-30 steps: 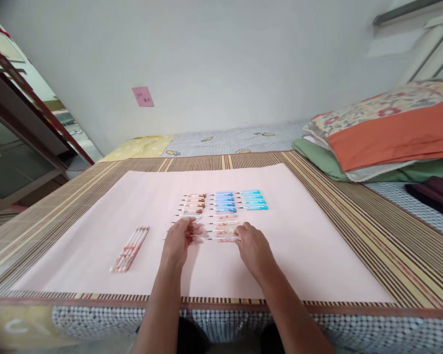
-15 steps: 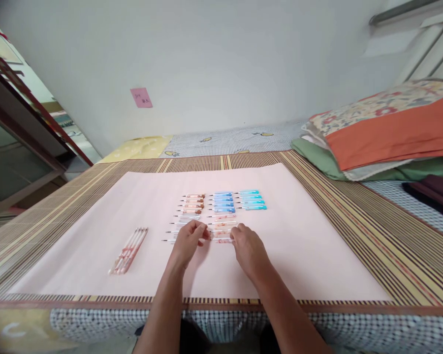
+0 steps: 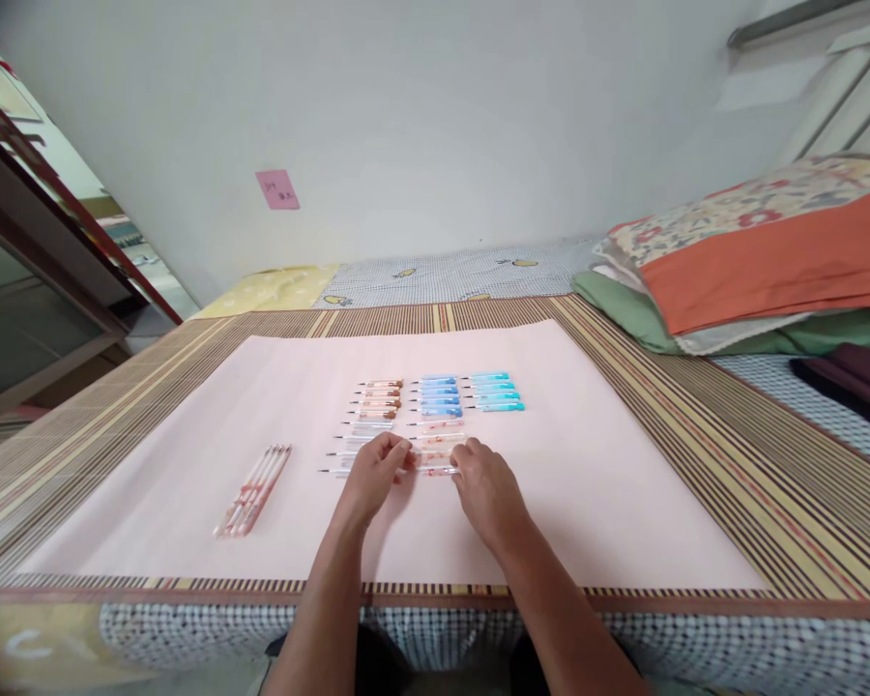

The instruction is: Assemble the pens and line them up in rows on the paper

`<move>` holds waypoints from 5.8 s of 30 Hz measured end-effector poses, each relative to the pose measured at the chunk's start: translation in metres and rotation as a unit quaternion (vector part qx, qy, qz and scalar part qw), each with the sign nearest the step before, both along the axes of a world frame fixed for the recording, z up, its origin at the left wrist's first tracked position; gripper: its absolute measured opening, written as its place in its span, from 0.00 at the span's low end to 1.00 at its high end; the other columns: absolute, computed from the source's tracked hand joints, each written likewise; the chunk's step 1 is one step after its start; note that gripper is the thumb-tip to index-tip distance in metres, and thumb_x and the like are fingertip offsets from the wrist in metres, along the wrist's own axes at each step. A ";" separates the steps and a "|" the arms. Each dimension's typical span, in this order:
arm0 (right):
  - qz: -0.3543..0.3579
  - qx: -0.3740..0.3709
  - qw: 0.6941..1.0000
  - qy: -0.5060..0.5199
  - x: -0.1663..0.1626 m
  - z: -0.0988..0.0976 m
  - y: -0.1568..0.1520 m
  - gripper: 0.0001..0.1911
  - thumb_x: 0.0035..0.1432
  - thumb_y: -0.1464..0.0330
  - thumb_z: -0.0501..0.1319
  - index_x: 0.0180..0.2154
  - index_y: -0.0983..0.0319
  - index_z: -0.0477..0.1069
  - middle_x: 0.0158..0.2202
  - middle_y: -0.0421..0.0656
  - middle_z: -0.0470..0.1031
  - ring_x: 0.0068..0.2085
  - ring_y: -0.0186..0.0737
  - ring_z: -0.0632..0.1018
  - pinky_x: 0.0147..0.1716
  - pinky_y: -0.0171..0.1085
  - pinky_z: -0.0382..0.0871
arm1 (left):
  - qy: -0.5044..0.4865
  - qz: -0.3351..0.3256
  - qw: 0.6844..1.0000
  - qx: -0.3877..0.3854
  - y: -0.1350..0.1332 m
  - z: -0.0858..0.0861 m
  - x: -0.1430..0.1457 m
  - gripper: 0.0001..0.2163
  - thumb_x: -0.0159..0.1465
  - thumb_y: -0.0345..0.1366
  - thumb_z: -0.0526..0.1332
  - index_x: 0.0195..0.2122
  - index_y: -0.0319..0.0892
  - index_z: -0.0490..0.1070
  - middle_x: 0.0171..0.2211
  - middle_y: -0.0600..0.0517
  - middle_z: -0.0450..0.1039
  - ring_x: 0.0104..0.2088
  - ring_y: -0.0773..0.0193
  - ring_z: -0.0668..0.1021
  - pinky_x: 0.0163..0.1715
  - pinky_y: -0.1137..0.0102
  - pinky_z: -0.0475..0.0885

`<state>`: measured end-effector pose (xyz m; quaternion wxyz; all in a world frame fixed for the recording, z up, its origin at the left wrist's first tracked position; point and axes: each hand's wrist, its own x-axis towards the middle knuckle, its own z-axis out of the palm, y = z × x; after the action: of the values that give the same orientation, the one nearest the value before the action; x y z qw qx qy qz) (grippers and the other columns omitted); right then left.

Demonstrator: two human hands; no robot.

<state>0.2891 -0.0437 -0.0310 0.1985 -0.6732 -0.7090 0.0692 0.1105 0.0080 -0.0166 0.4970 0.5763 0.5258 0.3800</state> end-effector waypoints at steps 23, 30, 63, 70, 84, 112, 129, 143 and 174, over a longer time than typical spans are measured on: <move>0.046 -0.030 0.980 0.189 0.021 0.004 -0.003 0.03 0.55 0.70 0.59 0.30 0.58 0.70 0.35 0.40 0.71 0.33 0.38 0.72 0.36 0.38 0.64 | 0.000 0.023 1.000 -0.003 0.002 0.000 -0.010 0.07 0.56 0.29 0.56 0.32 0.42 0.73 0.34 0.50 0.80 0.21 0.69 0.70 0.24 0.71 0.65; 0.043 -0.020 0.984 0.169 0.018 0.004 -0.003 0.07 0.58 0.72 0.55 0.30 0.58 0.69 0.35 0.40 0.70 0.34 0.38 0.73 0.36 0.37 0.63 | -0.015 0.017 1.000 0.004 0.002 -0.001 -0.011 0.05 0.58 0.31 0.56 0.31 0.41 0.72 0.33 0.49 0.80 0.21 0.68 0.70 0.23 0.71 0.65; -0.137 0.271 0.824 0.479 0.016 0.016 -0.006 0.10 0.65 0.60 0.61 0.37 0.60 0.72 0.27 0.37 0.69 0.27 0.35 0.70 0.27 0.35 0.66 | -0.194 0.185 0.963 0.035 0.008 0.008 -0.021 0.03 0.45 0.29 0.54 0.20 0.44 0.65 0.14 0.58 0.59 0.17 0.70 0.60 0.19 0.74 0.51; -0.145 0.275 0.801 0.512 0.018 0.015 -0.003 0.18 0.67 0.57 0.59 0.29 0.60 0.66 0.23 0.35 0.66 0.24 0.32 0.67 0.25 0.33 0.63 | -0.338 0.242 0.909 -0.005 0.007 0.012 -0.029 0.05 0.41 0.27 0.54 0.20 0.43 0.61 0.15 0.59 0.54 0.16 0.73 0.57 0.17 0.74 0.47; -0.105 0.263 0.860 0.425 0.019 0.007 0.002 0.09 0.65 0.60 0.61 0.38 0.59 0.72 0.28 0.38 0.73 0.29 0.37 0.74 0.31 0.36 0.70 | -0.378 0.267 0.885 -0.049 0.011 0.000 -0.033 0.09 0.41 0.28 0.56 0.24 0.44 0.60 0.17 0.61 0.54 0.15 0.74 0.59 0.16 0.76 0.48; 0.219 -0.068 0.957 0.177 -0.090 -0.014 -0.030 0.05 0.65 0.71 0.58 0.35 0.58 0.70 0.36 0.39 0.78 0.36 0.37 0.77 0.35 0.33 0.60 | 0.427 0.307 0.851 -0.009 0.002 -0.003 -0.145 0.12 0.67 0.34 0.53 0.39 0.41 0.77 0.41 0.40 0.80 0.43 0.47 0.80 0.39 0.62 0.68; 0.209 -0.045 0.926 0.310 -0.085 -0.005 -0.029 0.06 0.66 0.67 0.57 0.35 0.58 0.70 0.33 0.39 0.75 0.33 0.36 0.75 0.34 0.34 0.61 | 0.009 0.236 0.972 0.013 -0.001 0.010 -0.121 0.11 0.56 0.43 0.66 0.24 0.43 0.69 0.19 0.54 0.68 0.22 0.64 0.69 0.26 0.69 0.62; 0.078 -0.024 0.857 0.508 -0.065 0.010 -0.019 0.19 0.67 0.52 0.56 0.34 0.60 0.72 0.23 0.35 0.62 0.24 0.33 0.63 0.24 0.33 0.57 | -0.316 -0.083 0.944 -0.051 -0.008 0.025 -0.050 0.15 0.56 0.39 0.74 0.42 0.39 0.78 0.33 0.48 0.78 0.31 0.65 0.78 0.32 0.72 0.71; 0.002 -0.001 0.675 0.738 -0.038 0.011 -0.001 0.20 0.52 0.53 0.72 0.25 0.61 0.72 0.21 0.38 0.67 0.26 0.36 0.67 0.29 0.37 0.63 | -0.207 -0.070 0.976 0.007 -0.016 0.020 -0.006 0.16 0.54 0.45 0.75 0.33 0.38 0.75 0.21 0.51 0.76 0.20 0.66 0.76 0.23 0.72 0.70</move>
<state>0.2508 -0.0451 -0.0196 0.6566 -0.4020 -0.3328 0.5445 0.1044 -0.0082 0.0037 0.6165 0.5239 0.3669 0.4591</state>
